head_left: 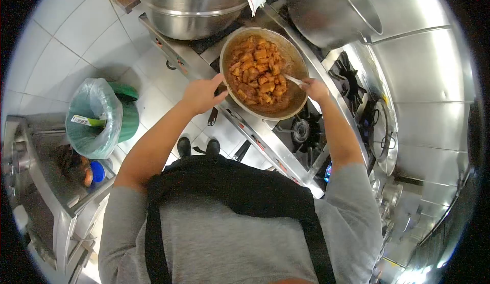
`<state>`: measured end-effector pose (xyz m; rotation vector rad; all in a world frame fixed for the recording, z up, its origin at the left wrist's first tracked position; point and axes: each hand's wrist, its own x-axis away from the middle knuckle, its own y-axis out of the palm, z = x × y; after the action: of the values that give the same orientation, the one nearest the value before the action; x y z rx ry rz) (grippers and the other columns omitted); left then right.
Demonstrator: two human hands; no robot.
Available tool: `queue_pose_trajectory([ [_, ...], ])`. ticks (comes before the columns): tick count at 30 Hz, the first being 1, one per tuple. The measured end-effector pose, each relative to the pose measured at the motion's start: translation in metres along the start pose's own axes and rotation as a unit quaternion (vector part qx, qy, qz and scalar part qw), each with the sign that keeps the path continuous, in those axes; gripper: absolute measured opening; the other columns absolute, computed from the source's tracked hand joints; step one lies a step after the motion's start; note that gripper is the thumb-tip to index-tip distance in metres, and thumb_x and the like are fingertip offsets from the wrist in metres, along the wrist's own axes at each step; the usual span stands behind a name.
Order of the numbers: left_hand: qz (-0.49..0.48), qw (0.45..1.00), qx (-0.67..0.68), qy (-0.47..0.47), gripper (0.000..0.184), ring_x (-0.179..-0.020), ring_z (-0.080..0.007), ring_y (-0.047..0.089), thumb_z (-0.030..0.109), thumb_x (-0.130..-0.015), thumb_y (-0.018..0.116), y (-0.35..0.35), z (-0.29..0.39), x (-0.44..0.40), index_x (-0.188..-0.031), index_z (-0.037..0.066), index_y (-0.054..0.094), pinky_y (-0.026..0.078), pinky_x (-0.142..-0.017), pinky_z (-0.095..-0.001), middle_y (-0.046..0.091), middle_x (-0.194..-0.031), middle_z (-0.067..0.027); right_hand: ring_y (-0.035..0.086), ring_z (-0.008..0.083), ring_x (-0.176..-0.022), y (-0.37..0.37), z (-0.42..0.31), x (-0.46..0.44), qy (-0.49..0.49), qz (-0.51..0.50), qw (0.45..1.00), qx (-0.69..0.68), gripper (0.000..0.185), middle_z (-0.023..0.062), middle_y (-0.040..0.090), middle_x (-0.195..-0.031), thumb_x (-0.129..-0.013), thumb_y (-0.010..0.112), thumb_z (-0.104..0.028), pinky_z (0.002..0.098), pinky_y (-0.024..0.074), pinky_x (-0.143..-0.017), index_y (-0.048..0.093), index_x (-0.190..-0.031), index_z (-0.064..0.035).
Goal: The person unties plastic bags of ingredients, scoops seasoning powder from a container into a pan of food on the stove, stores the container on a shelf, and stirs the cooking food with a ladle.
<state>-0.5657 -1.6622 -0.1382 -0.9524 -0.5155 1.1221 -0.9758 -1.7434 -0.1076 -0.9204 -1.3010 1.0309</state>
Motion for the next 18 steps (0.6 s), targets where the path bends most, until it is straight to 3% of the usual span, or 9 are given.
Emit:
queue_pose_trajectory([
  [4,-0.029,0.998,0.004,-0.062,0.038,-0.069,-0.0384,0.060,0.041,-0.084,0.055,0.002,0.013,0.002,-0.100,0.011,0.039,0.046,-0.060,-0.0484,0.062,-0.073,-0.0174,0.063,0.0296,-0.089,-0.042,-0.026,0.021,-0.020,0.026,0.993,0.113,0.030,0.0119,0.066,-0.097,-0.083,0.055,-0.040,0.0422,0.0500,-0.077,0.063,-0.108,-0.0257],
  [5,-0.028,0.997,0.005,-0.070,0.038,-0.069,-0.0387,0.060,0.041,-0.084,0.054,0.003,0.017,0.003,-0.101,0.011,0.038,0.046,-0.060,-0.0487,0.062,-0.073,-0.0176,0.064,0.0301,-0.083,-0.052,-0.024,0.030,-0.057,0.061,0.988,0.130,0.029,0.0098,0.067,-0.089,-0.084,0.054,-0.042,0.0427,0.0502,-0.071,0.063,-0.107,-0.0250],
  [10,0.001,0.998,0.008,-0.064,0.040,-0.067,-0.0394,0.060,0.042,-0.085,0.053,0.009,0.020,0.007,-0.102,0.009,0.038,0.046,-0.057,-0.0492,0.062,-0.072,-0.0191,0.062,0.0317,-0.075,-0.095,-0.011,0.071,-0.082,0.100,0.968,0.213,0.018,0.0095,0.065,-0.079,-0.085,0.053,-0.032,0.0443,0.0473,-0.062,0.060,-0.089,-0.0163],
  [14,-0.010,0.998,-0.015,-0.060,0.041,-0.064,-0.0377,0.061,0.042,-0.085,0.053,0.006,0.026,0.009,-0.103,0.008,0.039,0.046,-0.055,-0.0479,0.062,-0.070,-0.0185,0.063,0.0314,-0.081,-0.132,-0.007,0.090,-0.025,0.059,0.971,0.231,0.019,0.0106,0.065,-0.086,-0.084,0.055,-0.029,0.0439,0.0497,-0.069,0.063,-0.098,-0.0190],
  [18,0.005,0.999,-0.017,-0.049,0.040,-0.060,-0.0363,0.061,0.041,-0.084,0.055,0.013,0.023,0.010,-0.102,0.008,0.041,0.046,-0.054,-0.0470,0.062,-0.067,-0.0170,0.064,0.0313,-0.084,-0.127,-0.021,0.082,-0.006,-0.042,0.941,0.337,0.019,0.0109,0.067,-0.090,-0.082,0.052,-0.022,0.0426,0.0519,-0.070,0.067,-0.094,-0.0179],
])
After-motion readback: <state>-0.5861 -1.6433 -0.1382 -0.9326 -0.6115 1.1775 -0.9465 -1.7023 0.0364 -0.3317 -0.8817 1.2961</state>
